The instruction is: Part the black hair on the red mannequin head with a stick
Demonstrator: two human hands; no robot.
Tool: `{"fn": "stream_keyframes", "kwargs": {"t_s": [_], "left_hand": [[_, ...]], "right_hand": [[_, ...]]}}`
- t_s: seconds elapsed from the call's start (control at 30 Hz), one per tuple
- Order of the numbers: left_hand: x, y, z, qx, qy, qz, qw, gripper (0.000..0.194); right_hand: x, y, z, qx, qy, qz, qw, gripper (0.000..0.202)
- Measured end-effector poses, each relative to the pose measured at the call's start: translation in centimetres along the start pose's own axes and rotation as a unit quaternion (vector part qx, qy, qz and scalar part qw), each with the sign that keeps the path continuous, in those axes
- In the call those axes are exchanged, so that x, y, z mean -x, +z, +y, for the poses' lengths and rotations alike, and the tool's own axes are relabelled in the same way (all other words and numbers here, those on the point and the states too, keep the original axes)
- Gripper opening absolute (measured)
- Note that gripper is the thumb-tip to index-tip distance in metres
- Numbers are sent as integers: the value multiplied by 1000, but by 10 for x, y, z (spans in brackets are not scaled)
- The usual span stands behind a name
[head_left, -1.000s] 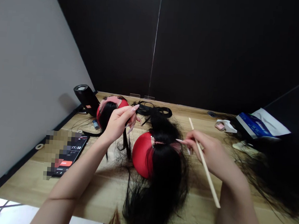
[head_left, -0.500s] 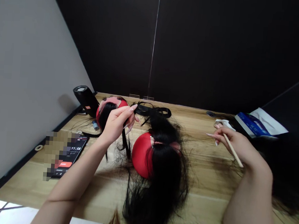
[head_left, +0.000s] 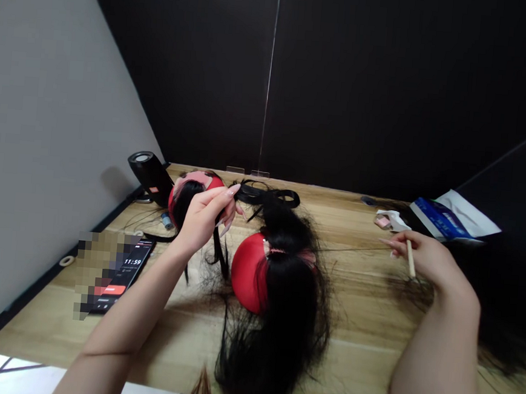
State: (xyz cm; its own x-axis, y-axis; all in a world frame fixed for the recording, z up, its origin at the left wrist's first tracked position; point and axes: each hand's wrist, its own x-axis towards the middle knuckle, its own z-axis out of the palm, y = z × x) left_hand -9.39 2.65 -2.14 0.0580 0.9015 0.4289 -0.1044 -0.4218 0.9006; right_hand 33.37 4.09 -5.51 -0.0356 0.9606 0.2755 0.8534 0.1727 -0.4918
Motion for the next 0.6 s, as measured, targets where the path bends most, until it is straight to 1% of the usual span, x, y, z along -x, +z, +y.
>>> {"fn": "stream_keyframes", "kwargs": {"t_s": [0.03, 0.1, 0.13, 0.17, 0.2, 0.27, 0.3, 0.37, 0.4, 0.43, 0.47, 0.5, 0.53, 0.57, 0.6], "left_hand": [[0, 0, 0, 0, 0, 0, 1000, 43], [1, 0, 0, -4, -4, 3, 1000, 44], [1, 1, 1, -5, -6, 6, 1000, 44], [2, 1, 1, -6, -8, 8, 1000, 44], [2, 2, 3, -6, -10, 10, 1000, 44], [4, 4, 7, 4, -17, 7, 1000, 44], [5, 5, 9, 13, -22, 3, 1000, 44], [8, 8, 14, 38, -31, -6, 999, 43], [9, 9, 17, 52, -35, -11, 998, 42], [11, 9, 20, 65, -36, -16, 997, 42], [12, 10, 22, 77, -37, -20, 996, 41], [13, 10, 24, 87, -35, -22, 995, 41], [14, 10, 25, 94, -33, -25, 995, 40], [15, 10, 27, 99, -31, -24, 994, 40], [16, 10, 28, 103, -28, -23, 994, 40]], "right_hand": [[1, -3, 4, 24, 41, -10, 999, 24], [4, -10, 9, 87, 145, -41, 985, 25], [5, -14, 9, 110, 170, -32, 979, 26], [6, -18, 6, 123, 175, -24, 976, 27], [6, -21, 1, 126, 168, -8, 978, 28], [7, -23, -21, 86, 114, 20, 990, 31], [7, -21, -37, 58, 101, 65, 991, 33], [9, -9, -76, -79, 59, 68, 993, 37], [11, 1, -98, -141, 32, 8, 989, 39], [14, 14, -119, -188, 9, -36, 982, 40], [18, 28, -139, -246, -13, -75, 966, 39], [23, 42, -157, -293, -21, -124, 948, 41], [27, 56, -172, -321, -29, -188, 928, 48], [31, 69, -183, -341, -33, -236, 909, 51], [35, 78, -191, -360, -44, -260, 895, 52]]}}
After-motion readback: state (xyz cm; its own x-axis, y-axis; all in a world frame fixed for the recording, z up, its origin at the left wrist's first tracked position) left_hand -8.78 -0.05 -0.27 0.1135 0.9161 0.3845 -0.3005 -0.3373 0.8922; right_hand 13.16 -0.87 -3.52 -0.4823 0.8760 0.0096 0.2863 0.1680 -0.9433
